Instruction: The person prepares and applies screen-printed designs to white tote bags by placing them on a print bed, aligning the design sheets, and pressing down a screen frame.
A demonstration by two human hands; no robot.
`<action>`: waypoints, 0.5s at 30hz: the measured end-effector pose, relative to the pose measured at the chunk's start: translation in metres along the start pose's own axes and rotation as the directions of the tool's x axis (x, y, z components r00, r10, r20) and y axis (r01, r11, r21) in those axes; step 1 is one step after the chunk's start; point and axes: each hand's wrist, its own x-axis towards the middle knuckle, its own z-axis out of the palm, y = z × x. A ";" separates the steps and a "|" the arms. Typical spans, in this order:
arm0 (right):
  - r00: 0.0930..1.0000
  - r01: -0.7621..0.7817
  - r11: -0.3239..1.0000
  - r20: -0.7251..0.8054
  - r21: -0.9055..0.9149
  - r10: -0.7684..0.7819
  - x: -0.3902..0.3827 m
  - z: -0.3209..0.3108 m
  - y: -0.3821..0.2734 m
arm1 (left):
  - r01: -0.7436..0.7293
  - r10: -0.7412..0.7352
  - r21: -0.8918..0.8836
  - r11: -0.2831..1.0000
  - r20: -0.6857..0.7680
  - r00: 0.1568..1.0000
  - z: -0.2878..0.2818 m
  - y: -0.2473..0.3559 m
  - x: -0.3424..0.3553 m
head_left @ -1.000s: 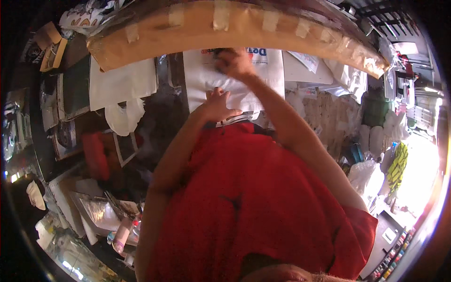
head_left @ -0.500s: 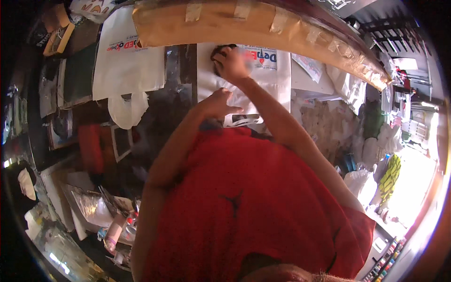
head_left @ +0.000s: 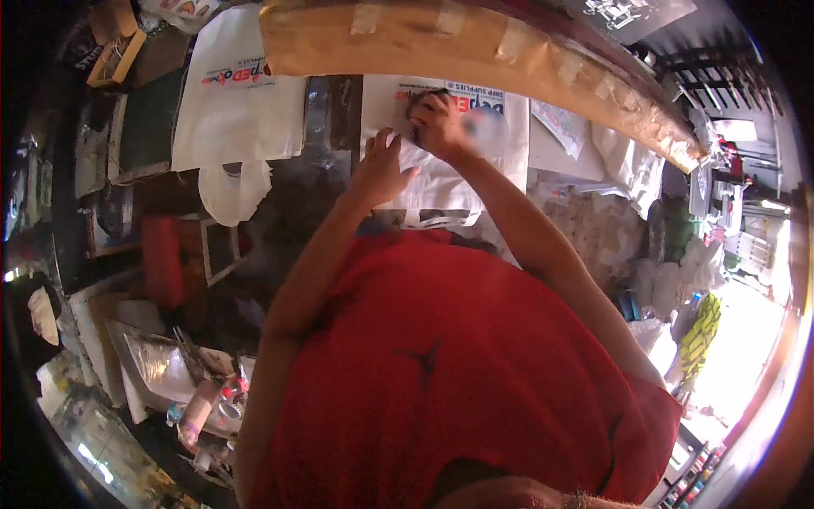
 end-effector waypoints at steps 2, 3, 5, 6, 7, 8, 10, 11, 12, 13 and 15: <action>0.996 0.037 0.999 -0.075 -0.005 -0.037 0.028 0.014 -0.002 | 0.027 -0.025 0.063 0.998 -0.030 0.999 -0.003 0.000 0.005; 0.999 -0.004 1.000 -0.032 0.008 0.004 0.044 0.013 0.006 | 0.036 -0.035 0.052 0.998 -0.029 0.999 -0.005 0.002 0.008; 0.995 -0.091 0.995 0.054 0.034 0.090 0.069 0.013 0.025 | 0.054 -0.054 0.032 0.998 -0.021 0.998 -0.006 0.001 0.014; 0.987 -0.153 0.987 0.057 0.044 0.150 0.071 0.011 0.030 | 0.056 -0.055 0.012 0.998 -0.055 0.997 -0.006 -0.001 0.018; 0.977 -0.203 0.977 0.069 0.057 0.199 0.070 0.012 0.034 | 0.067 -0.068 -0.013 0.998 -0.096 0.993 -0.001 -0.008 0.022; 0.966 -0.248 0.966 0.090 0.070 0.242 0.073 0.009 0.030 | 0.083 -0.088 -0.043 0.996 -0.141 0.986 0.003 -0.014 0.023; 1.000 0.018 0.998 -0.020 -0.059 -0.019 0.044 0.015 0.021 | 0.107 -0.129 -0.170 0.980 -0.130 0.983 0.011 -0.022 0.026; 0.999 0.023 1.000 -0.036 -0.012 -0.023 0.022 0.022 0.009 | 0.116 -0.150 -0.232 0.966 -0.132 0.980 0.013 -0.028 0.029; 0.998 0.034 0.999 -0.050 0.037 -0.032 0.011 0.024 -0.002 | 0.086 -0.109 -0.134 0.987 -0.171 0.979 0.017 -0.035 0.029; 0.998 0.040 0.999 -0.048 0.023 -0.038 0.012 0.024 -0.001 | 0.052 -0.074 -0.145 0.988 -0.152 0.986 0.017 -0.037 0.028; 0.997 0.055 0.998 -0.047 -0.007 -0.055 0.018 0.023 0.001 | 0.037 -0.063 -0.160 0.986 -0.157 0.986 0.018 -0.039 0.024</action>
